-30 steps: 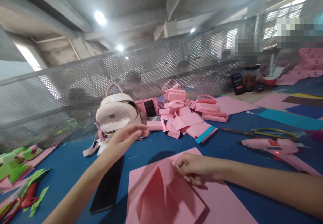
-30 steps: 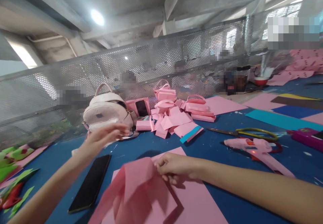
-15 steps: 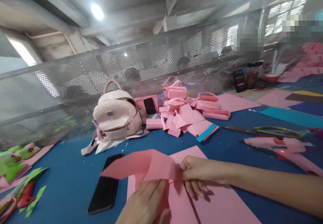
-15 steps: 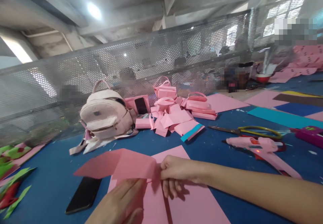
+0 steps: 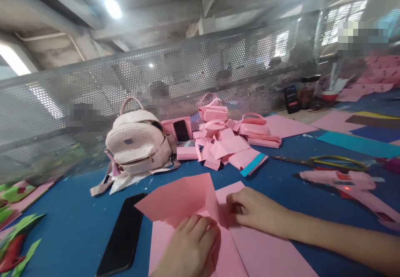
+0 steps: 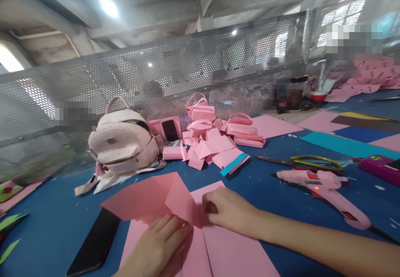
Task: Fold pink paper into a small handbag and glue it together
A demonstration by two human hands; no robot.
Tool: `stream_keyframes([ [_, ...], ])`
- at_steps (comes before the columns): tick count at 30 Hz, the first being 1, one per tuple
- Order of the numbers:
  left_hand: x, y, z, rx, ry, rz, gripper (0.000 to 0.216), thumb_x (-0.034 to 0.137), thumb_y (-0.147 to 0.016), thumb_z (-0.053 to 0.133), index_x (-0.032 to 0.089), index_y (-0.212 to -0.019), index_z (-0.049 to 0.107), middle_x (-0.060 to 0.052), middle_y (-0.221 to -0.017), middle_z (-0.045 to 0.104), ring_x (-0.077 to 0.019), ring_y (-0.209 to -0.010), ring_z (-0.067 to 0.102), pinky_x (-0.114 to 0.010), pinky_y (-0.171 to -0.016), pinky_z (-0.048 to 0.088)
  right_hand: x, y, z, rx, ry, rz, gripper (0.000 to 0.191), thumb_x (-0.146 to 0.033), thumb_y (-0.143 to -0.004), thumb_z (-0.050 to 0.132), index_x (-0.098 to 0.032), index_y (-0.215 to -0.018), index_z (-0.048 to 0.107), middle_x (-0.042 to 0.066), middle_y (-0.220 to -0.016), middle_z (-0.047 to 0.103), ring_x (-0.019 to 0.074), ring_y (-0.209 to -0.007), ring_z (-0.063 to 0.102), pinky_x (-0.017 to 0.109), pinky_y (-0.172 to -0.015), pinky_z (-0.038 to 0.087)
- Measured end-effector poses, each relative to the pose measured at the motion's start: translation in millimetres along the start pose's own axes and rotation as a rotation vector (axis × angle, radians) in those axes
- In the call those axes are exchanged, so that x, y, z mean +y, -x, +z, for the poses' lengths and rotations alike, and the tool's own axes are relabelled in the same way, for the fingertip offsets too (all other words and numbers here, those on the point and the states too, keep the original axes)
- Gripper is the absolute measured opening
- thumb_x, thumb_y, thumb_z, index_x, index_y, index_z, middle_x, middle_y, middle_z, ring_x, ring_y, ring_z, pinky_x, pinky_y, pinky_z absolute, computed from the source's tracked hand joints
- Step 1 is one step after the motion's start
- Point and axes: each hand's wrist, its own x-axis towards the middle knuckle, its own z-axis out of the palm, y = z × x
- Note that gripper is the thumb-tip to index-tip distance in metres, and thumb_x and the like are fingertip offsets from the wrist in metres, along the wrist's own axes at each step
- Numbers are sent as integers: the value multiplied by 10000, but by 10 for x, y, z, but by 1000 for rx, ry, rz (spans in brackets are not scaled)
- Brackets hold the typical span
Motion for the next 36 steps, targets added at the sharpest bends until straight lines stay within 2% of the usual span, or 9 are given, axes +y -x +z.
stream_keyframes([
  [4,-4,-112,83,33,51,-77,196,109,-865,476,192,-934,640,-103,-828,680,-239,-776,672,-326,-614,563,73,7,69,58,-153,8,258,-78,-662,532,-194,-813,706,-9,-744,714,141,-661,603,211,-563,342],
  [7,-57,-84,182,42,58,-34,179,102,-869,486,190,-883,641,-104,-819,684,-249,-833,678,-338,-654,575,83,29,89,87,-224,-6,335,-68,-688,521,-217,-888,744,-6,-813,738,140,-681,609,210,-589,362],
  [13,-163,32,375,72,92,49,279,111,-895,431,149,-1085,632,-104,-891,736,-271,-877,680,-377,-696,582,108,35,97,126,-128,-9,271,-61,-724,519,-186,-819,740,10,-733,699,123,-611,555,214,-559,320],
  [16,-171,-6,351,77,77,63,249,123,-874,444,141,-1033,635,-100,-832,736,-288,-856,683,-390,-690,588,128,24,94,107,-81,-14,256,-55,-738,512,-184,-810,721,14,-746,693,125,-619,562,214,-559,325],
  [19,-178,-60,265,-9,81,67,193,112,-845,475,167,-950,627,-83,-809,726,-280,-855,681,-389,-724,588,145,20,108,86,-53,-28,245,-54,-738,521,-192,-803,713,12,-763,700,133,-638,577,216,-569,341],
  [22,-192,-90,191,-76,77,56,196,92,-848,488,176,-969,618,-70,-802,715,-252,-823,672,-372,-757,576,167,26,136,81,-18,-62,199,-83,-755,547,-200,-766,708,-5,-712,683,131,-618,566,220,-556,329],
  [26,-198,-109,159,-15,119,54,185,61,-850,467,180,-912,595,-29,-699,689,-203,-635,618,-323,-641,548,202,44,161,61,42,-136,154,-191,-824,596,-199,-706,693,-20,-648,628,118,-575,527,228,-553,320],
  [30,-217,-80,213,10,142,38,177,85,-867,461,191,-909,596,-44,-746,711,-209,-673,635,-295,-602,520,222,57,153,34,39,-183,119,-211,-833,623,-213,-746,705,-26,-679,629,116,-596,543,232,-568,322],
  [36,-272,-13,328,55,255,23,217,59,-844,445,205,-915,589,-31,-714,705,-169,-598,619,-312,-730,535,220,75,130,18,70,-215,153,-230,-877,595,-224,-750,680,-36,-696,627,109,-603,545,244,-562,304],
])
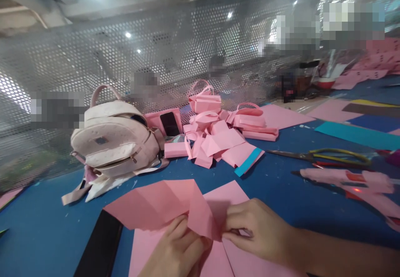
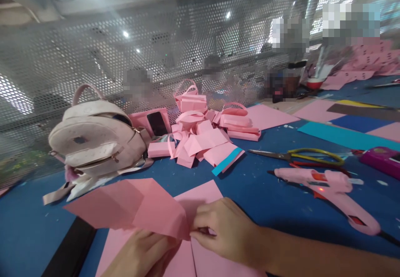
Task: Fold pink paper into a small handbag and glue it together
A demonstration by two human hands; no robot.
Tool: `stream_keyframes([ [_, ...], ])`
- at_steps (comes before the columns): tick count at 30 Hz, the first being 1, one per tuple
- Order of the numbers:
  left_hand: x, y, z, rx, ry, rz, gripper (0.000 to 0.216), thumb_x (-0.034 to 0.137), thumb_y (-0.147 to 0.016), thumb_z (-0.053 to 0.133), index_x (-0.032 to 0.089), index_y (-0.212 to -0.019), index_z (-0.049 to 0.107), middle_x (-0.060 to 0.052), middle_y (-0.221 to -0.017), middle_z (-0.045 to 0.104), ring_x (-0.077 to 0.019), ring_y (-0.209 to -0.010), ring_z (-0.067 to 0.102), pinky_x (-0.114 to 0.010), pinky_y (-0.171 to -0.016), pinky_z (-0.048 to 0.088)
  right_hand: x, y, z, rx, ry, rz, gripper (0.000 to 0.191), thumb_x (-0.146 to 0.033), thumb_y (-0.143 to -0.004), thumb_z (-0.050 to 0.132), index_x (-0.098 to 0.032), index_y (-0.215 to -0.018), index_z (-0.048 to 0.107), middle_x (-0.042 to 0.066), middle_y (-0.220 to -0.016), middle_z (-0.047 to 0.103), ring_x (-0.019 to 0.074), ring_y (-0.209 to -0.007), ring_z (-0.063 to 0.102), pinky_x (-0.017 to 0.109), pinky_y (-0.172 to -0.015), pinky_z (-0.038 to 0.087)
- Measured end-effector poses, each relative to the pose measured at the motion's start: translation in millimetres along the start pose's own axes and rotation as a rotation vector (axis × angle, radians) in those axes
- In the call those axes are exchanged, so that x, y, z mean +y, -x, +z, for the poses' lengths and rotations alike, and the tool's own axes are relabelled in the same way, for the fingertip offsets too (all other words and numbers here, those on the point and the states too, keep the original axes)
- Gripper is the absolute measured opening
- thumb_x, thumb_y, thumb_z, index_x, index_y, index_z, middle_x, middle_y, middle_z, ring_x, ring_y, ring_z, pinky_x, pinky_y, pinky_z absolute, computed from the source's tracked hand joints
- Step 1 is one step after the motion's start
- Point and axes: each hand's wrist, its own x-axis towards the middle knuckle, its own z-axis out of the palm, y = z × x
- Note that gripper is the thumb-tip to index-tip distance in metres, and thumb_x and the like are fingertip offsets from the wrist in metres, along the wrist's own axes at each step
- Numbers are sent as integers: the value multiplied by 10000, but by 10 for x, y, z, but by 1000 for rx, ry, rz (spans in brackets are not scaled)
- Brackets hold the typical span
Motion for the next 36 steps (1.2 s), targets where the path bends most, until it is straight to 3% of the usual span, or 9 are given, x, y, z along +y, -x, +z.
stream_keyframes([
  [5,17,-13,-23,-25,-36,-12,195,78,-844,451,207,-872,595,-44,-709,708,-195,-650,653,-328,-717,555,9,20,18,-1,41,-14,188,-245,-903,573,-222,-745,672,-28,-701,636,121,-622,567,266,-558,287],
  [11,-59,53,71,-62,39,-87,258,214,-932,433,217,-1076,646,-114,-989,731,-231,-898,687,-331,-762,580,16,61,30,-25,68,-82,224,-261,-909,569,-219,-711,664,-24,-698,636,115,-609,561,278,-537,256],
  [14,-103,76,88,-75,64,-64,230,176,-928,455,215,-1040,651,-86,-903,742,-208,-852,695,-299,-747,573,16,48,9,4,45,-68,216,-257,-908,567,-216,-710,644,-31,-691,619,107,-609,543,272,-545,262],
  [17,-125,35,-10,-153,110,-49,218,122,-908,490,218,-1022,648,-55,-840,741,-188,-852,697,-292,-810,555,23,3,-23,114,-4,26,198,-209,-911,525,-206,-740,624,-22,-720,610,110,-631,532,258,-567,288],
  [21,-140,-80,-248,-326,167,-63,195,220,-961,468,224,-1050,641,-76,-970,741,-193,-961,682,-265,-843,538,54,-39,-29,159,-18,77,179,-152,-887,510,-196,-738,600,-10,-769,593,119,-697,549,244,-608,320],
  [24,-165,-102,-353,-394,173,-64,272,405,-977,466,235,-1121,623,-72,-924,740,-191,-885,696,-242,-811,544,77,-30,-3,113,49,42,180,-125,-870,505,-210,-768,626,-10,-785,580,130,-750,557,253,-618,313],
  [28,-215,-2,-296,-390,101,-28,435,563,-958,430,217,-1157,604,-63,-806,727,-189,-738,706,-224,-683,550,86,-7,19,86,54,17,197,-129,-883,507,-244,-891,667,-17,-803,587,131,-776,565,256,-628,318],
  [32,-237,75,-209,-358,28,22,465,533,-1002,319,215,-1196,596,-74,-865,743,-202,-803,718,-247,-717,558,92,-12,20,72,77,21,181,-127,-874,519,-237,-856,662,-20,-796,585,128,-765,560,266,-617,310],
  [36,-226,54,-223,-358,56,17,395,488,-1003,373,257,-1221,607,-49,-870,749,-174,-750,718,-223,-721,561,98,-21,23,65,105,24,169,-117,-856,526,-230,-809,643,-25,-773,570,126,-746,541,278,-598,288],
])
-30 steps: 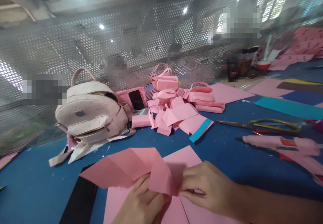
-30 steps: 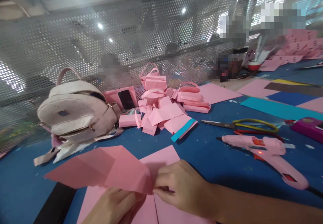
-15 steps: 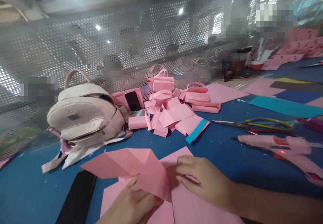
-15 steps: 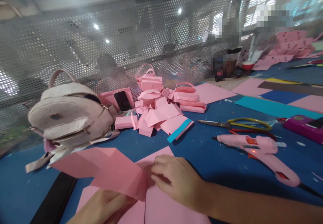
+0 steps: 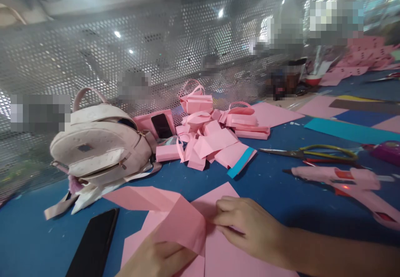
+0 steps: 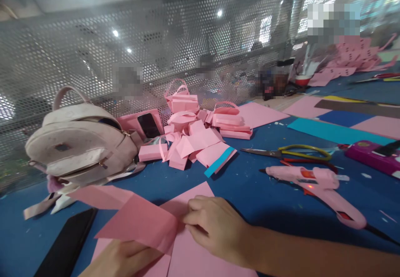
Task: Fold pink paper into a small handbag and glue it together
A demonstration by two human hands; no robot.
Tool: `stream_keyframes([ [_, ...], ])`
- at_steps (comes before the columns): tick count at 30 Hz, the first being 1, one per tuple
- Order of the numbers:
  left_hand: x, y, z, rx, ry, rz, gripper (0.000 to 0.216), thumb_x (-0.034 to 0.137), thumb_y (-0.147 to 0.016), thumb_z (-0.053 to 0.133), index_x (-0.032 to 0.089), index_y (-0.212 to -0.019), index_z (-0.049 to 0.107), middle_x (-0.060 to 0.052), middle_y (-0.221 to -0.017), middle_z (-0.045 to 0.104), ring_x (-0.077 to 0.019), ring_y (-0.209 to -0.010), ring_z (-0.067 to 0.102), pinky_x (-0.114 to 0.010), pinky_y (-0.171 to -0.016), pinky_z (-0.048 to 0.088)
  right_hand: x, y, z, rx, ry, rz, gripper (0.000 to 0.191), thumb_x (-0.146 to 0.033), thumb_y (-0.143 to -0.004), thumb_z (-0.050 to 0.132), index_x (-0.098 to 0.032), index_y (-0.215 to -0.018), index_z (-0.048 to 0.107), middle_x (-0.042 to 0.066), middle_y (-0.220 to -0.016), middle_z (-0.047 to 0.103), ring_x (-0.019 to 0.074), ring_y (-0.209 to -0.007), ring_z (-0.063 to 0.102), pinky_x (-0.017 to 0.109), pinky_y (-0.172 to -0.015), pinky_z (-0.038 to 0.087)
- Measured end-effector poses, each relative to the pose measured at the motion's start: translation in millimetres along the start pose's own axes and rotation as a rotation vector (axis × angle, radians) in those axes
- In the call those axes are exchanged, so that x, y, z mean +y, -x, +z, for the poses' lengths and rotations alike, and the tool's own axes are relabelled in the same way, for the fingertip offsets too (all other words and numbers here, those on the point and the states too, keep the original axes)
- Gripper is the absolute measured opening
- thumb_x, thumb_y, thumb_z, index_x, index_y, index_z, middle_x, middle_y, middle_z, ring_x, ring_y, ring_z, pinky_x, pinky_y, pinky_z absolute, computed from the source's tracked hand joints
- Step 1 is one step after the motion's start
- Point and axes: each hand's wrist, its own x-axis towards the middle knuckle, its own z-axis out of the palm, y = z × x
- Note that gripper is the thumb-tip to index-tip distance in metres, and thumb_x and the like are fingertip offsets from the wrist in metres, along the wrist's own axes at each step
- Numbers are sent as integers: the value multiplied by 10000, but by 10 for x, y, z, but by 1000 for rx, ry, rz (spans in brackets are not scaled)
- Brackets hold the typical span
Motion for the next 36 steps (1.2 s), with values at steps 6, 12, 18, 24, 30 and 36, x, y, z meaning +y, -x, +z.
stream_keyframes([
  [6,47,-8,-74,-46,88,-79,396,513,-977,420,284,-1254,586,-43,-950,756,-204,-787,729,-238,-647,557,0,14,11,11,-20,-8,170,-98,-838,521,-208,-720,576,-37,-728,527,108,-714,515,270,-580,271],
  [12,70,-33,-129,-41,123,-79,381,521,-960,462,269,-1209,601,-54,-936,756,-177,-695,709,-200,-551,521,-1,-7,-4,0,-51,-3,195,-75,-826,502,-189,-670,528,-33,-724,526,106,-719,526,251,-593,287],
  [18,107,-63,-187,-60,32,-52,412,520,-956,465,243,-1240,573,-54,-856,738,-191,-741,703,-235,-676,554,-31,-8,-23,32,-67,10,193,-95,-862,492,-200,-717,564,-32,-726,521,106,-710,534,239,-606,309],
  [24,105,-40,-170,-50,-36,-16,357,492,-982,431,232,-1160,599,-33,-784,723,-174,-691,679,-219,-637,527,-35,-3,-39,67,-85,-19,219,-114,-890,467,-204,-743,602,-23,-725,529,110,-692,530,246,-599,310],
  [30,77,-32,-139,-59,-30,8,354,474,-1010,376,224,-1146,587,-37,-854,723,-182,-769,666,-258,-721,497,-98,57,-95,48,-99,-189,259,-176,-893,488,-271,-1039,679,-10,-792,605,135,-710,552,276,-611,314],
  [36,102,-15,-200,-134,-49,-2,373,477,-1022,324,214,-1084,580,-21,-855,705,-175,-764,623,-275,-729,456,-239,82,-53,-54,177,-504,329,-348,-941,512,-207,-1226,595,1,-835,654,178,-683,535,331,-583,309],
])
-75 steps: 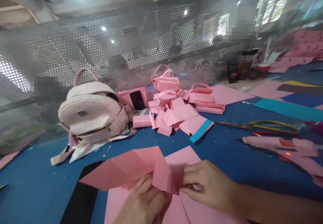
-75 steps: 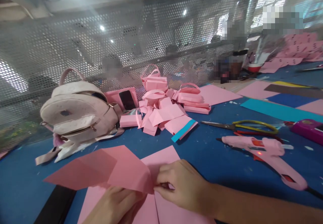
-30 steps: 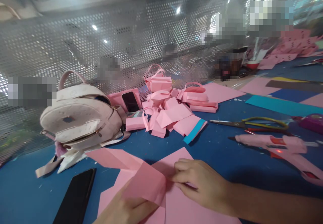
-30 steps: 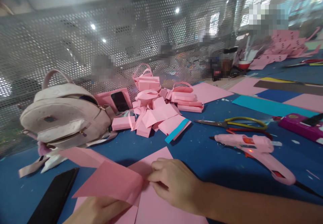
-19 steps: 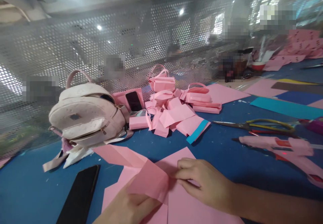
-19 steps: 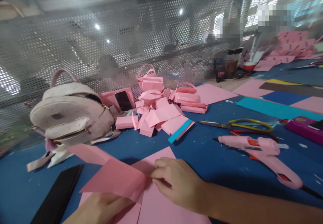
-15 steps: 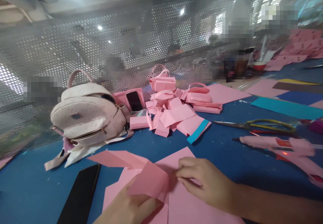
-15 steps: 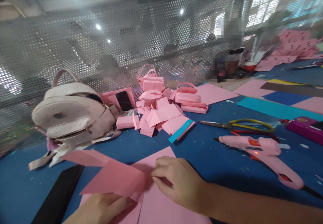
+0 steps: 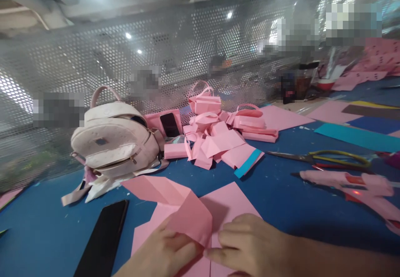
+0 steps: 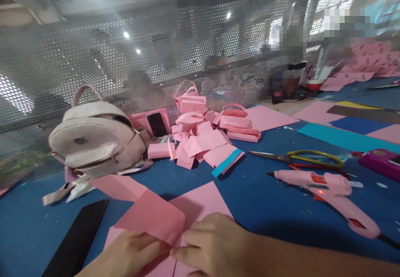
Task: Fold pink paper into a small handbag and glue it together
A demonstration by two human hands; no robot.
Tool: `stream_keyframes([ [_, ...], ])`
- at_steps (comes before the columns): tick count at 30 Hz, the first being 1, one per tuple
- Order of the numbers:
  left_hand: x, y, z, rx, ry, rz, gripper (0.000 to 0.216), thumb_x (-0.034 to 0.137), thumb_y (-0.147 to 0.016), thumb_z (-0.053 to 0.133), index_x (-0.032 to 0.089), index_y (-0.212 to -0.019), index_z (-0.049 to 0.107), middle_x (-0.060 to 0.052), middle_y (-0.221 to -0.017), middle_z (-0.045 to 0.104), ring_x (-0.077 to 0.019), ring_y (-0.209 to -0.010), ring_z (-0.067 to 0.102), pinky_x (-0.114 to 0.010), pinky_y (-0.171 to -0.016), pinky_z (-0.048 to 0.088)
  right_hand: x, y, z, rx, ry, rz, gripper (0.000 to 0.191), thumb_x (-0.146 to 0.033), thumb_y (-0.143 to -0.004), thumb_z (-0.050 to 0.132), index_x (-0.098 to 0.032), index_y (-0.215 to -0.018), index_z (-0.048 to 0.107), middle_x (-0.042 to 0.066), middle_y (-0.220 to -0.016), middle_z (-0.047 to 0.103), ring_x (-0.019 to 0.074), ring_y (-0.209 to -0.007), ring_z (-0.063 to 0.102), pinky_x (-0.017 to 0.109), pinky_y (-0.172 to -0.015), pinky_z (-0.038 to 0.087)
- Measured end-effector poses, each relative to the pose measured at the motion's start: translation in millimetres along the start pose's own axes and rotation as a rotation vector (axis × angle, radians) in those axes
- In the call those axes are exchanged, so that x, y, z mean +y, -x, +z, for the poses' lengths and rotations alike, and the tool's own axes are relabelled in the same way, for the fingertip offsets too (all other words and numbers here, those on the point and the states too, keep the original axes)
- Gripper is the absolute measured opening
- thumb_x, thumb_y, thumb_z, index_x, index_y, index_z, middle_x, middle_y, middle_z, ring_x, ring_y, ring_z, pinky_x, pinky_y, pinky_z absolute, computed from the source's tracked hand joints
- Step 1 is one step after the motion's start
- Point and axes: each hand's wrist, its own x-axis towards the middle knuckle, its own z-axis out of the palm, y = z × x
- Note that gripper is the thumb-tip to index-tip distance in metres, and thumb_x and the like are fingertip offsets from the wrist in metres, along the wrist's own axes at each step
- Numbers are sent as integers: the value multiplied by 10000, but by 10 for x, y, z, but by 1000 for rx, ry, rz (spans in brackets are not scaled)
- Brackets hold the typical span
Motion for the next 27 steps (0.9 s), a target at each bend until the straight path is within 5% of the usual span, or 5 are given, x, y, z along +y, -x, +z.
stream_keyframes([
  [7,24,13,-52,85,-80,57,316,440,-1004,424,188,-1098,591,-35,-915,713,-183,-817,598,-300,-759,456,-184,-38,198,4,165,38,341,-331,-915,581,-153,-1206,582,1,-857,672,192,-700,544,356,-567,332],
  [11,48,41,-100,190,-192,124,278,273,-1034,373,150,-1126,606,-36,-963,726,-171,-785,575,-311,-781,453,-269,-17,274,69,225,55,387,-274,-896,562,-123,-1253,558,21,-869,687,200,-711,565,360,-580,355],
  [18,58,146,-117,255,-327,205,280,117,-963,495,56,-1215,600,-100,-1087,722,-198,-997,605,-399,-1044,439,-285,-2,258,17,233,46,449,-304,-904,567,-108,-1304,509,48,-929,705,214,-749,604,357,-602,400],
  [23,89,118,-102,340,-434,245,218,45,-924,476,53,-1013,676,-102,-919,740,-191,-926,622,-383,-1035,465,-302,-53,213,-49,208,87,390,-303,-881,596,-160,-1241,541,27,-892,695,214,-711,597,354,-585,397],
  [27,174,35,-148,412,-479,202,226,23,-905,451,86,-857,662,-70,-714,686,-155,-680,574,-355,-893,533,-312,-116,148,-25,173,71,330,-304,-911,518,-149,-1198,570,45,-870,704,214,-674,588,350,-575,388],
])
